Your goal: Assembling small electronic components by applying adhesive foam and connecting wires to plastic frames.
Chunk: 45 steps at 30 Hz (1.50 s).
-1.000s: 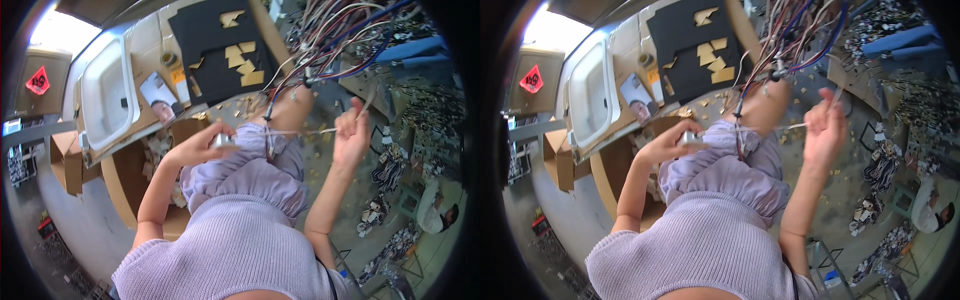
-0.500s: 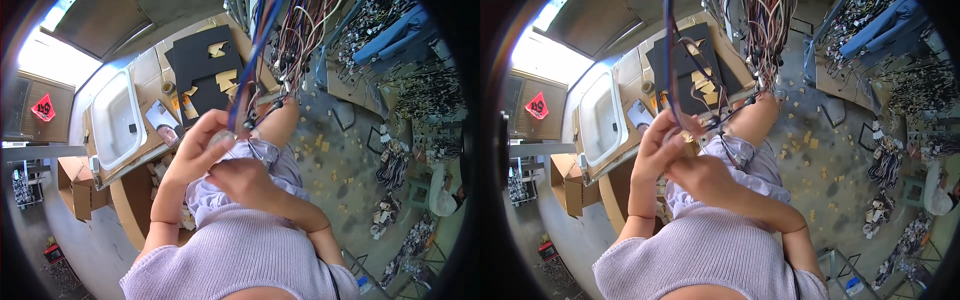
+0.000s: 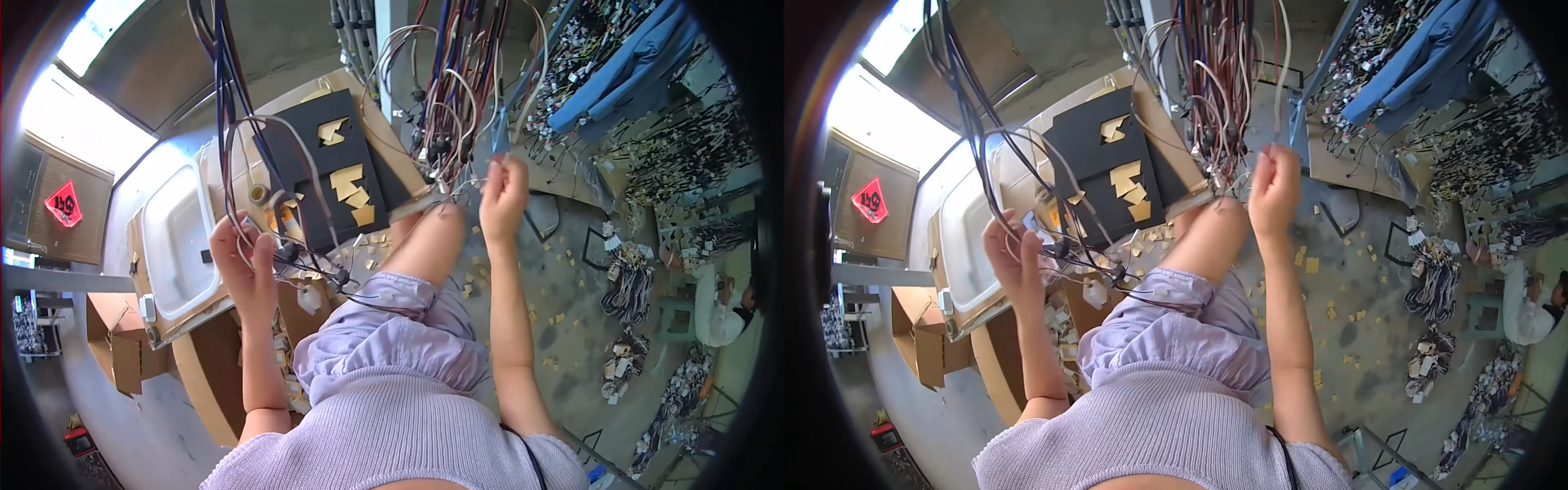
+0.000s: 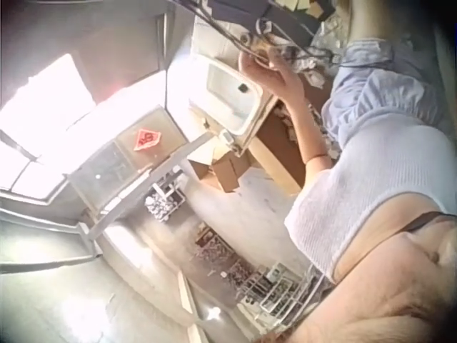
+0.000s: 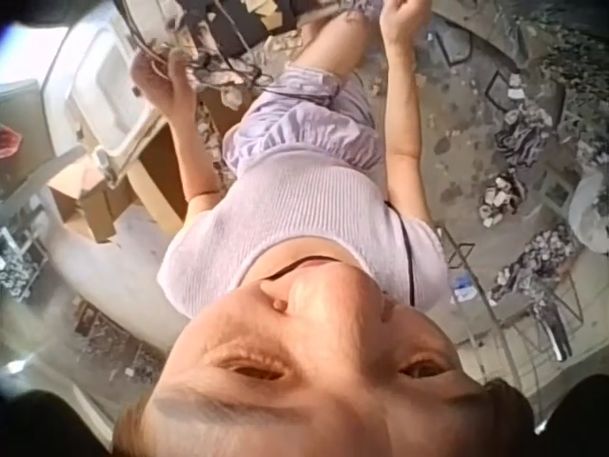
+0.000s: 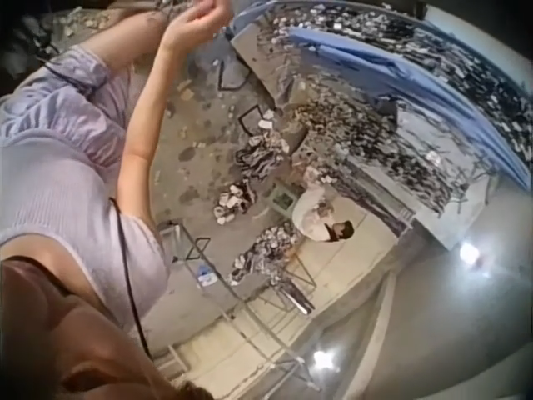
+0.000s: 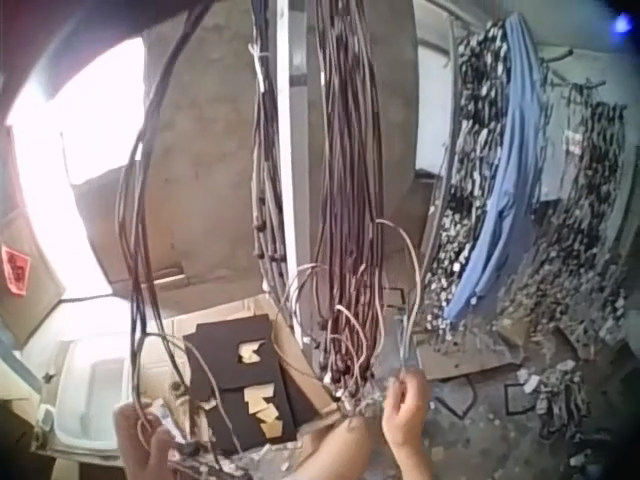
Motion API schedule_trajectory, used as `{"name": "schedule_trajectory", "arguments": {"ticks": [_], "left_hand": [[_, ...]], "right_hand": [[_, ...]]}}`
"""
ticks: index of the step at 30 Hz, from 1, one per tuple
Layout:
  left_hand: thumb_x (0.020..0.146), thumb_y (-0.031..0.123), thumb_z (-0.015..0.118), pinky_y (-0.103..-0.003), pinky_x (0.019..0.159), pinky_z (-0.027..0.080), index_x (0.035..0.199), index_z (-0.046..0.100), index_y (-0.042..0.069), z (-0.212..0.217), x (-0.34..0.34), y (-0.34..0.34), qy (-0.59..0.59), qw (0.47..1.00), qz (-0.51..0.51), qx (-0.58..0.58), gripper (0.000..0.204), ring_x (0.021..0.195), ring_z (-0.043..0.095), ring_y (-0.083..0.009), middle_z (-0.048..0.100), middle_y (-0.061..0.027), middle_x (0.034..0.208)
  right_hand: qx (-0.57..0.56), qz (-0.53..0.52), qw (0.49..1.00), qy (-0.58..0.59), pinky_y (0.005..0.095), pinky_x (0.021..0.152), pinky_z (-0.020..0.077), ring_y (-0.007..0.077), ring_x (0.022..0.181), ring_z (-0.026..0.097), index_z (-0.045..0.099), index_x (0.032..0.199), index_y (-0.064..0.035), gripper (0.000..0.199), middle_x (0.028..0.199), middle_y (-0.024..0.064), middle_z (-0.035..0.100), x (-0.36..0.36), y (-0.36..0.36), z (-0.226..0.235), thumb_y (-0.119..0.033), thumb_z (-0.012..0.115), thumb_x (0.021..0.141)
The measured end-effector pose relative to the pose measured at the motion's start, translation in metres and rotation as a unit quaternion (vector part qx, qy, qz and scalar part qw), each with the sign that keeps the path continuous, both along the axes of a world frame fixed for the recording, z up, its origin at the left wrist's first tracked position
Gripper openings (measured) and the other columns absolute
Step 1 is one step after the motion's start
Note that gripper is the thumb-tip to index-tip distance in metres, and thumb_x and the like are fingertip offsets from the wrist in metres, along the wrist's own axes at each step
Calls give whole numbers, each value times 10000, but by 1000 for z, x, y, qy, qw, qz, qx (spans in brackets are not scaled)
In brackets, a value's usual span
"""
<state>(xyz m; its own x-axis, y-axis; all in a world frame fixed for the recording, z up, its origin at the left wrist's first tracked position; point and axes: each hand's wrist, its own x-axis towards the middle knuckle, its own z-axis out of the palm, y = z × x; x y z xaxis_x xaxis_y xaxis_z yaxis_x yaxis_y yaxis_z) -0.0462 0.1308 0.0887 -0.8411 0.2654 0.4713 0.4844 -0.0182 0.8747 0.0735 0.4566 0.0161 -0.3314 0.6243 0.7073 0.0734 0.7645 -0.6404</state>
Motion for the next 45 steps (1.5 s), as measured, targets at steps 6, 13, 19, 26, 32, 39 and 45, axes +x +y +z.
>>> {"name": "schedule_trajectory", "arguments": {"ticks": [6,13,19,26,32,39,45], "left_hand": [[953,47,537,-273,723,435,1339,319,-14,-27,-2,44,195,970,112,-95,448,821,493,-151,494,-92,977],[848,125,701,-433,951,416,1039,601,57,-57,3,53,447,828,245,-234,226,1169,431,-338,338,-163,1298],[690,19,784,-331,620,521,952,675,59,-60,52,97,404,912,-68,-16,287,731,635,-229,621,-95,912],[982,249,503,-400,869,485,1296,417,10,-64,126,113,-192,836,-499,-122,404,1031,617,-331,597,-224,1099],[967,140,491,-388,727,488,985,557,17,-42,94,63,-226,825,-497,-142,141,810,638,-317,640,-128,827],[752,176,723,-421,889,464,1135,499,70,-38,93,48,53,953,-250,-164,457,1043,550,-338,488,-132,1193],[858,207,629,-442,652,497,937,570,59,-56,116,45,-106,905,-390,-130,178,722,632,-343,619,-142,723]], "right_hand": [[-26,-58,995,76,274,580,459,124,641,550,527,1075,-12,152,826,50,623,68,-1,-10,-128,452,1012],[55,-53,989,-123,382,669,496,322,781,632,600,926,-46,75,840,111,637,121,-38,-43,-70,530,930],[-12,50,992,-115,330,653,485,259,687,616,590,954,-30,102,802,99,619,96,-75,-71,-100,517,950],[-430,188,873,134,206,511,363,67,624,451,498,887,-65,220,743,16,506,110,-106,10,-249,490,1008],[-349,64,910,213,262,664,428,114,673,447,559,960,-30,242,840,36,549,156,-19,18,-257,488,1010],[-452,225,861,55,194,295,204,76,375,281,459,838,-49,313,621,21,383,109,-94,57,-278,389,1040],[-555,303,756,168,164,441,438,58,543,391,482,960,2,243,740,53,456,101,-100,63,-218,410,1034]]}}
